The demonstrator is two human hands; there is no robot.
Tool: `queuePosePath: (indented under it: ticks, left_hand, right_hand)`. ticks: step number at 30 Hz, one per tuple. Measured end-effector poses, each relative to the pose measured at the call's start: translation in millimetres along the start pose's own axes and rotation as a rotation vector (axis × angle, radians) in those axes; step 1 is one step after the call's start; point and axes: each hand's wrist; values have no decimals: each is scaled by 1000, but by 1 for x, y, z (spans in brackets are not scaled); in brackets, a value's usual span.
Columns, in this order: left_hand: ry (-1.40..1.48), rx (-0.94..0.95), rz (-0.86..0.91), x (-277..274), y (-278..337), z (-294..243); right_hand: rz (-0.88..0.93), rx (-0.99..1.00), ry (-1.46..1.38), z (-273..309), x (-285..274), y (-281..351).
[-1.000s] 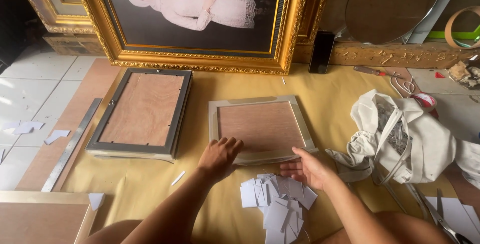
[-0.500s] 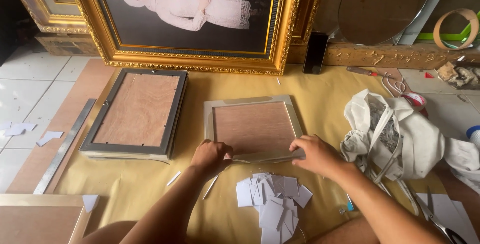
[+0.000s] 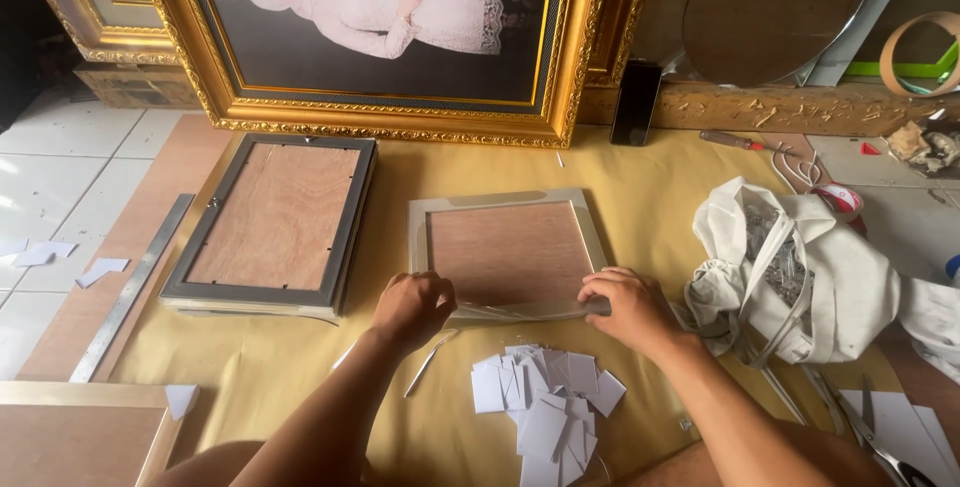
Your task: The person sits on the floor and assembles picture frames by applying small white corner pieces to the frame edges. They wipe the frame surfaces with a cloth, peel protective film from the backing, and handle multiple frame units one at a time.
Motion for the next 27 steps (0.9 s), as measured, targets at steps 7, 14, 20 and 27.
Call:
queuePosePath:
  ticks: [7,14,20,27]
  left_hand:
    - [14,-43,-57,3,0,1]
    - [67,-178,-26,-16,8,-1]
    - [87,-250,-14,-17,5,2]
    - [110,-263,-26,-17,4,4]
  right_hand:
    - [-147,-108,-178,-6,-3,0]
    - [-227,-20,-256,-5,-2,-6]
    - [-334,2,-291,-21,15,-18]
    - [-380,38,-280,-30,24,-25]
Point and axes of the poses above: each hand's wrist, its own y-axis away from the middle knuckle, its own x-axis out of the palm, z = x × y, and after that the axes turned 15 degrees about -y, right-handed
